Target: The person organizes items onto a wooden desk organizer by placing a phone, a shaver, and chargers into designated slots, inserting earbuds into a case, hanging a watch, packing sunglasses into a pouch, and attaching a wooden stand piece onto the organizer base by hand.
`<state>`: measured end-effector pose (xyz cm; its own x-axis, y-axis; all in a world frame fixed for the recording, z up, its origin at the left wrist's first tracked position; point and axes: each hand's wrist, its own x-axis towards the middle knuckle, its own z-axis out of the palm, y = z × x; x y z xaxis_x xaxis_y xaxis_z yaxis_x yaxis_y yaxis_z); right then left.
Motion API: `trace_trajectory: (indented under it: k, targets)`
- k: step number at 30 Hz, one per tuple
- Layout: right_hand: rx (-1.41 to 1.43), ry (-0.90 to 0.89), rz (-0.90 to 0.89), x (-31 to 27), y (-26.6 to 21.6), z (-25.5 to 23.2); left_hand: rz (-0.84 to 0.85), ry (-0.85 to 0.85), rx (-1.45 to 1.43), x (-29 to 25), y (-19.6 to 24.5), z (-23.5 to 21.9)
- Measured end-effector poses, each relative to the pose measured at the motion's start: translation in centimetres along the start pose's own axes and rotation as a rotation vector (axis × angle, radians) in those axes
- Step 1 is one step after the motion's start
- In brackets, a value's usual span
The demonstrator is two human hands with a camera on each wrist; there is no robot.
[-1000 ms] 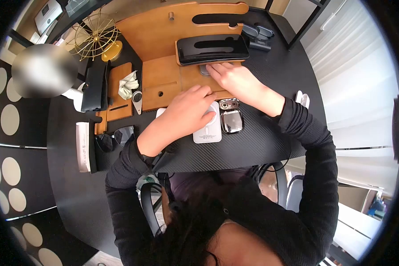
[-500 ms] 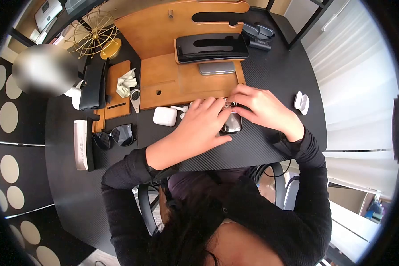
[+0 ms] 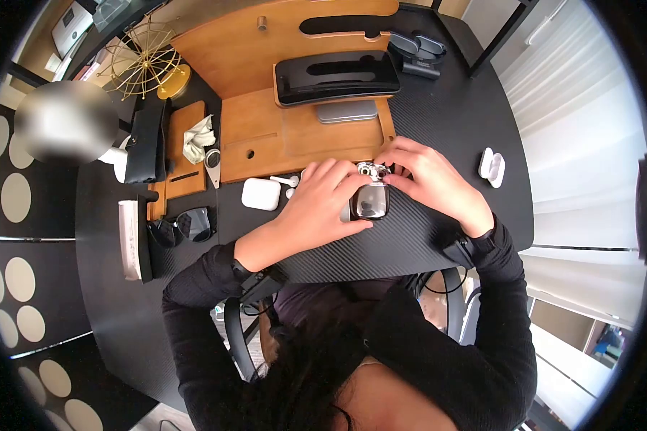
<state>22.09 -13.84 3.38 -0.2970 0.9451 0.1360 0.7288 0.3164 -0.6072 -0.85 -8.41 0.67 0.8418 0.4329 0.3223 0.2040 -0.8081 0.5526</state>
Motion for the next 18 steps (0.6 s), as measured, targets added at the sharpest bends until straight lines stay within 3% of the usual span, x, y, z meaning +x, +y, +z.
trace_trajectory:
  k: [12, 18]
  targets:
    - [0.285, 0.006, 0.013, 0.3, 0.6, 0.2, 0.076, 0.059, -0.037, 0.0, -1.0, 0.4]
    - [0.389, -0.049, -0.009, 0.3, 1.0, -0.2, 0.002, 0.048, -0.06, 0.1, -0.6, 0.4]
